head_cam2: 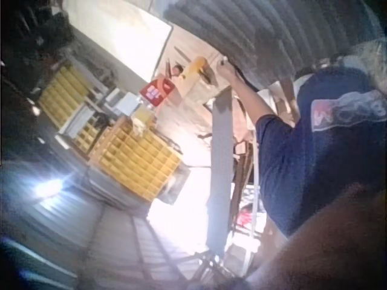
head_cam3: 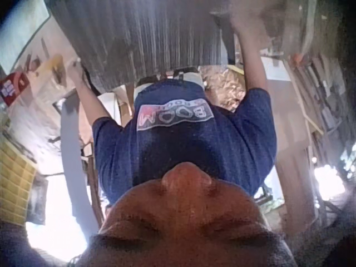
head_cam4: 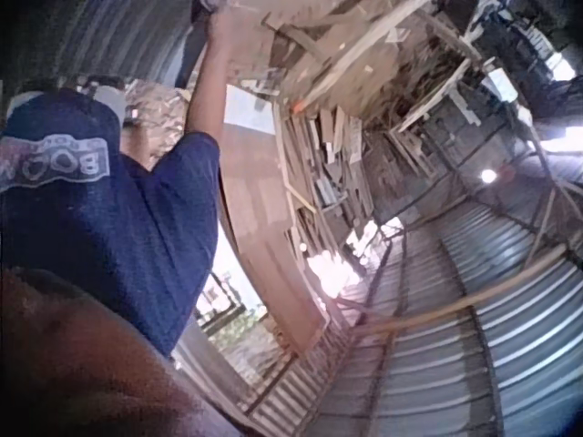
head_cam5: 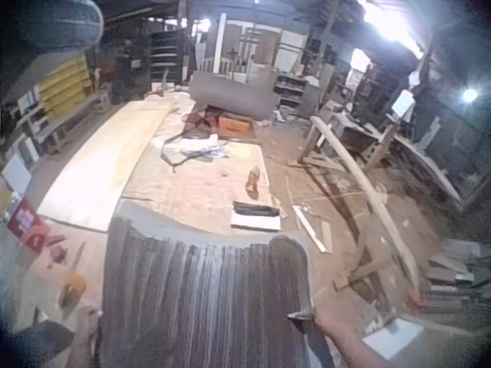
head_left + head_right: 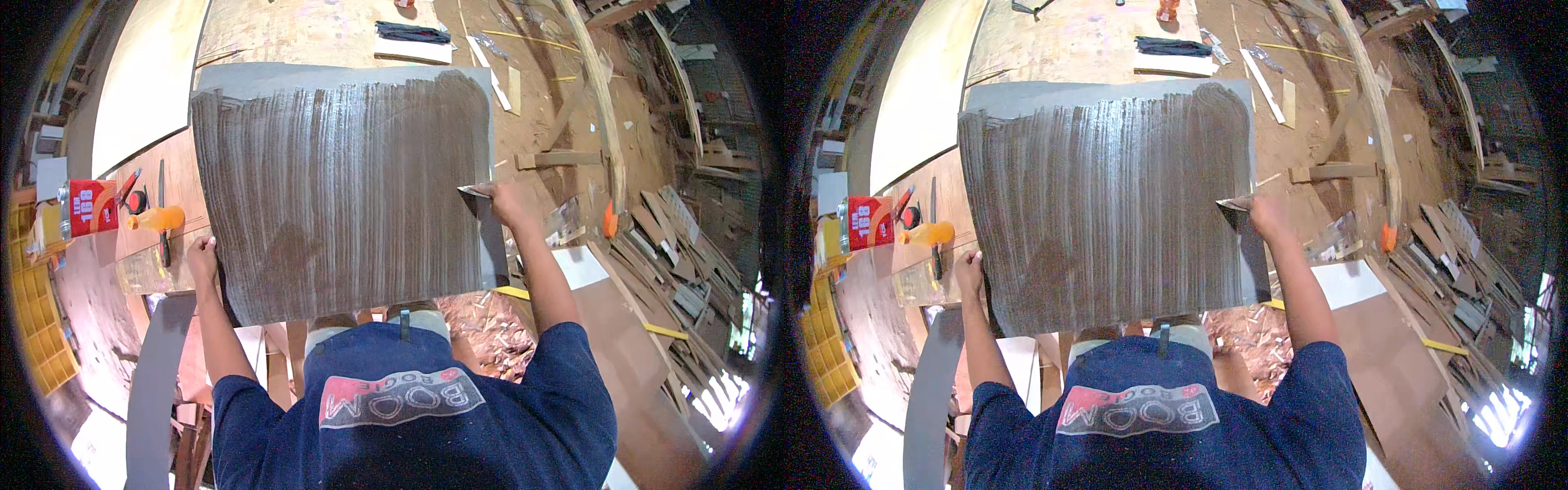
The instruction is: The person sands a small wooden piece and then applies adhesive to a larger panel, spreading it evenly across the surface using a spreader tool.
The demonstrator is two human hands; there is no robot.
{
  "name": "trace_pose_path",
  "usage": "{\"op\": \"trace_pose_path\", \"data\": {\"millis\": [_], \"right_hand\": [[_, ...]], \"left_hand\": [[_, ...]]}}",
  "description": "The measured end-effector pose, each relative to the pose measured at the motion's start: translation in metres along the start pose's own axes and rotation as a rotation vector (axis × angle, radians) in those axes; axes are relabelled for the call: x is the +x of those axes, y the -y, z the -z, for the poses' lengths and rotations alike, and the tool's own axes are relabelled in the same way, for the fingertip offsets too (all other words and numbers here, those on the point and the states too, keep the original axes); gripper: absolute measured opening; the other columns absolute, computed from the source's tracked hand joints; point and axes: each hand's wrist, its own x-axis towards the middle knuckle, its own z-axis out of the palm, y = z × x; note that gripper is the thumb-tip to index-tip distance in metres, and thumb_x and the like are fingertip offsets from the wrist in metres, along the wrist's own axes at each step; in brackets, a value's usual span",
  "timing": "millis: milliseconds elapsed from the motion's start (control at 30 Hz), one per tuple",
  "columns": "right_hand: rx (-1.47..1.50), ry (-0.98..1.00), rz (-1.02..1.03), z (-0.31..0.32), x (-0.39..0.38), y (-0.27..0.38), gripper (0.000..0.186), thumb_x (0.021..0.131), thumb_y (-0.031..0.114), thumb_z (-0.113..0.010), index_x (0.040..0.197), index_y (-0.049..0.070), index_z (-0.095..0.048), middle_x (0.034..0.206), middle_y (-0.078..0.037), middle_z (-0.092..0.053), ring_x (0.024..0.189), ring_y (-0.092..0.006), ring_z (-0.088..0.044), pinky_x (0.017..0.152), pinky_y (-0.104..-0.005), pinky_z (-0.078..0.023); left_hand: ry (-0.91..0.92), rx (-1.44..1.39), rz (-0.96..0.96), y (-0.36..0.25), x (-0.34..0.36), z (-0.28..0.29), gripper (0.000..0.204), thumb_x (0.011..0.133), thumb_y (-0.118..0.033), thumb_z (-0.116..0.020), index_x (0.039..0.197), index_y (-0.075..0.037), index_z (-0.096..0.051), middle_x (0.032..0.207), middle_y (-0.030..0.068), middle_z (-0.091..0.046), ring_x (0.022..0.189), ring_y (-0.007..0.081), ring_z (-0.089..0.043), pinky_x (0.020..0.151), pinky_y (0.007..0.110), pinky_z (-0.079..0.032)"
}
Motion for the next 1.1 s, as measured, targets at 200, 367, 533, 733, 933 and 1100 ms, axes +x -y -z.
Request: {"op": "trace_pose_path", "data": {"millis": [200,367,533,733,933,1100], "right_hand": [[0.159,0.043,-0.028,-0.022,-0.074,0.016,0.059,0.079,-0.005,-0.054,0.127,0.022,-0.074,0.119,-0.014,-0.074,0.108,-0.0350,-0.070,0.095,-0.0421,-0.054],[-0.044,-0.045,0.052,-0.048,-0.123,0.018,0.050,0.080,0.000,-0.063,0.122,0.024,-0.077,0.124,-0.008,-0.073,0.115,-0.0304,-0.068,0.100,-0.0420,-0.052],[0.056,-0.055,0.040,-0.067,-0.160,0.022,0.043,0.082,0.005,-0.064,0.118,0.021,-0.079,0.117,-0.009,-0.075,0.110,-0.0332,-0.069,0.100,-0.0465,-0.050],[-0.003,-0.108,0.085,-0.085,-0.189,0.020,0.045,0.081,0.002,-0.061,0.117,0.021,-0.079,0.119,-0.009,-0.074,0.110,-0.0335,-0.067,0.099,-0.0454,-0.051],[0.173,-0.109,0.194,-0.053,-0.171,0.014,0.060,0.072,-0.010,-0.064,0.124,0.018,-0.075,0.127,-0.011,-0.071,0.122,-0.0333,-0.063,0.103,-0.0436,-0.051],[0.110,-0.489,0.503,0.032,-0.057,0.040,0.063,0.072,-0.013,-0.059,0.125,0.016,-0.075,0.128,-0.012,-0.071,0.124,-0.0335,-0.063,0.108,-0.0435,-0.048]], "left_hand": [[-0.001,0.039,-0.041,0.008,0.002,0.002,0.018,0.094,-0.015,-0.071,0.099,0.003,-0.074,0.086,0.0140,-0.074,0.081,0.0216,-0.069,0.078,0.036,-0.052],[0.006,0.007,-0.056,0.011,0.006,0.001,0.020,0.094,-0.016,-0.071,0.099,0.003,-0.073,0.088,0.0150,-0.075,0.082,0.0228,-0.069,0.080,0.037,-0.052],[0.030,0.060,-0.049,0.006,0.006,0.003,0.019,0.093,-0.018,-0.072,0.099,0.000,-0.074,0.090,0.0125,-0.076,0.084,0.0221,-0.070,0.082,0.036,-0.053],[0.022,0.068,-0.054,0.007,0.005,0.002,0.022,0.093,-0.021,-0.073,0.100,0.000,-0.075,0.091,0.0130,-0.076,0.084,0.0230,-0.071,0.082,0.037,-0.053],[-0.017,0.088,-0.082,-0.002,-0.003,0.001,0.017,0.093,-0.013,-0.072,0.099,0.003,-0.073,0.089,0.0177,-0.074,0.083,0.0259,-0.070,0.081,0.038,-0.053],[-0.017,0.021,-0.044,0.004,-0.002,0.001,0.019,0.093,-0.015,-0.073,0.097,0.003,-0.073,0.087,0.0180,-0.074,0.081,0.0265,-0.070,0.079,0.038,-0.053]]}}
